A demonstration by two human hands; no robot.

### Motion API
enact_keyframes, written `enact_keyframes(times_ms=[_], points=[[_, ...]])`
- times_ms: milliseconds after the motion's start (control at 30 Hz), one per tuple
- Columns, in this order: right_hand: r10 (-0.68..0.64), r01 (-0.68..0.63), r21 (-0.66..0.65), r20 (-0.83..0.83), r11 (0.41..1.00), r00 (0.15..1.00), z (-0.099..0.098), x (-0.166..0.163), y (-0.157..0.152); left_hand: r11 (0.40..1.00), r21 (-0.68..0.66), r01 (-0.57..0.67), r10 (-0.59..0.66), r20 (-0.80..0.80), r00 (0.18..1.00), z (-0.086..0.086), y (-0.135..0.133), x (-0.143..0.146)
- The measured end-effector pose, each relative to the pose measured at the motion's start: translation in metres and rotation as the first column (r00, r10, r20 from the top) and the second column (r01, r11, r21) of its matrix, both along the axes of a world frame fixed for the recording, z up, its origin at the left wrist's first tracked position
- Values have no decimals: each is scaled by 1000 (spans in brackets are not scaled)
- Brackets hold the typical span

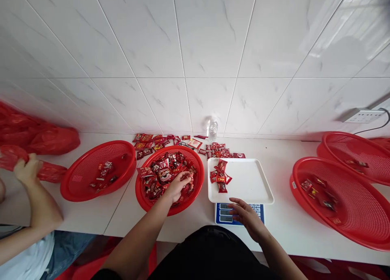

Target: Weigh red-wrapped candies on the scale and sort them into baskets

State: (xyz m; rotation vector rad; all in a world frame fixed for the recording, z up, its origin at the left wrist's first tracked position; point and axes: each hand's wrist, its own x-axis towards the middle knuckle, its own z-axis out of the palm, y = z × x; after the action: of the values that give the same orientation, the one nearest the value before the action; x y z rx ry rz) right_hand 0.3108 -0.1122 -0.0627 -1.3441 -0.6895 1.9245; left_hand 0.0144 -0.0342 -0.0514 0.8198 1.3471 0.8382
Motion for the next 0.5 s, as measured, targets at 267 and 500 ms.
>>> enact_keyframes(times_ms=[267, 500], points=[[30, -66, -74, -410, 995, 912, 7, -39, -7, 820, 208, 533, -521, -112, 846, 15, -47, 104], [-54, -13, -160, -404, 987, 913, -7, -29, -6, 748, 254, 613, -534, -317, 784, 9, -50, 112]])
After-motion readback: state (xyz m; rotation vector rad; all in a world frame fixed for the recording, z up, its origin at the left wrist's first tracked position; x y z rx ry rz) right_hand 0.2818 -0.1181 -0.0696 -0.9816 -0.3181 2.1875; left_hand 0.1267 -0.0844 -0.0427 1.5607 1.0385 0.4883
